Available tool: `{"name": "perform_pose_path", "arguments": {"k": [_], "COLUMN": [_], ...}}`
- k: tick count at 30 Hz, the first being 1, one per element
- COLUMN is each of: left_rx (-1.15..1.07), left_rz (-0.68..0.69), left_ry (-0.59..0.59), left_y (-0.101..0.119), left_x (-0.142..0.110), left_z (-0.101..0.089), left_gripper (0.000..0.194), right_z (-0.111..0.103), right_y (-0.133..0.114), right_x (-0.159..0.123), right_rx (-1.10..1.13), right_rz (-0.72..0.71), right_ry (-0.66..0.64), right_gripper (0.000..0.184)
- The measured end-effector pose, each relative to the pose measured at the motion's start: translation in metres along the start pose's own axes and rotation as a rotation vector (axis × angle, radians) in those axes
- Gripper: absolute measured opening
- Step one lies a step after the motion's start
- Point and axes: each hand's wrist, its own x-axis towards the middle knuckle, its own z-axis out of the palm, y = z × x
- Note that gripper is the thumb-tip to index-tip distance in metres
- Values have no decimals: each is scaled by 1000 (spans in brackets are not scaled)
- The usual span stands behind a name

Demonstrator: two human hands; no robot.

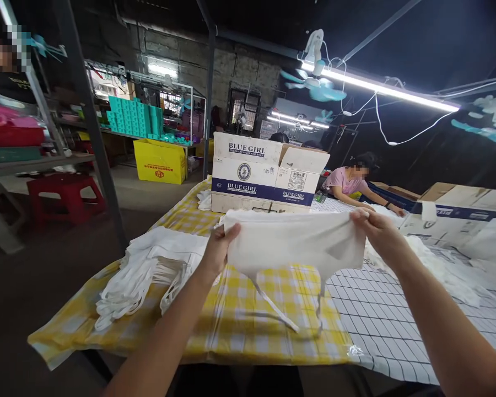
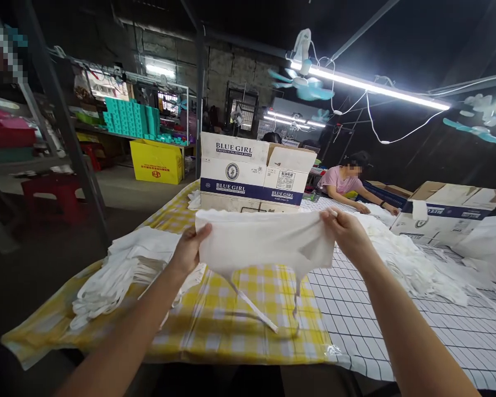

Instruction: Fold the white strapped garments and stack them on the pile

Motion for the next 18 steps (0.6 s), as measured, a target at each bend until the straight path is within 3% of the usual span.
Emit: {"name": "perform_pose_path", "arguments": {"k": [5, 9, 14, 18], "left_rx": [198, 292, 280, 223], "left_rz": [171, 249, 217, 139], "left_ry": [-77, -105, -94, -22], "left_y": [49, 78, 112, 132], "left_x": [6, -4, -35, -68], "left_z": [26, 42, 57, 61], "left_gripper": [39, 36, 41, 35], "right_z": [-16, -33, -57, -75], "right_y": [-6, -20, -39, -47], "right_x": [1, -4, -25, -46], "right_rx": [207, 233, 198, 304], "right_rz": [27, -6, -71, 10], "right_ry": [-37, -44, -43, -49], "right_gripper": [26, 27, 18, 17]}}
